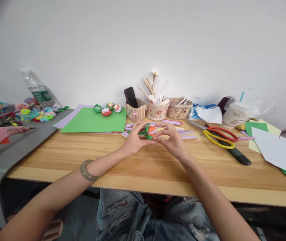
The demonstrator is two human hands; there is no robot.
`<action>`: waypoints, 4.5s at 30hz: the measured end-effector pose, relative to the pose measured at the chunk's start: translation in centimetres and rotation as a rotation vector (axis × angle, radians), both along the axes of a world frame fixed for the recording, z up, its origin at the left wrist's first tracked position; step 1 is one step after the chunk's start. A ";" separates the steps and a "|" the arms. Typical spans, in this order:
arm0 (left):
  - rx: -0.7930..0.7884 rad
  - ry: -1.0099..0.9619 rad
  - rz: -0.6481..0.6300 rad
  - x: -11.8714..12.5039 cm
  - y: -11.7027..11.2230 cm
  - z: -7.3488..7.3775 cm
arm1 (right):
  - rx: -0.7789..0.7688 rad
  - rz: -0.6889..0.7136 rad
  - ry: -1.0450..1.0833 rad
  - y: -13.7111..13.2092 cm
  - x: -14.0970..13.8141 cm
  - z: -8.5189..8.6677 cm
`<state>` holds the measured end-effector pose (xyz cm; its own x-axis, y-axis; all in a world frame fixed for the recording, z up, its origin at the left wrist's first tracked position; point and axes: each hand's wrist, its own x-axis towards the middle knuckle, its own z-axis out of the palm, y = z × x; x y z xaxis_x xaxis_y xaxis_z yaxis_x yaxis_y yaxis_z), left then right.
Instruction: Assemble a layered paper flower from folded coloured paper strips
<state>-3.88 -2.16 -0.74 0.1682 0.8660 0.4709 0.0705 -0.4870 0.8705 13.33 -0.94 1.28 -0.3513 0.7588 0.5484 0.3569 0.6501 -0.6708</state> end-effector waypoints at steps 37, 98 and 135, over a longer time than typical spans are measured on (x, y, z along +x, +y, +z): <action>-0.112 -0.150 0.123 0.4 0.5 -0.5 | 0.337 -0.227 0.026 -1.3 -0.6 0.5; -0.726 -0.533 -0.549 -0.7 0.0 1.2 | 0.173 -0.171 0.129 -2.3 -0.7 1.1; -0.569 -0.424 -0.085 0.6 -0.2 1.2 | 0.306 -0.117 0.006 -2.3 -1.0 0.1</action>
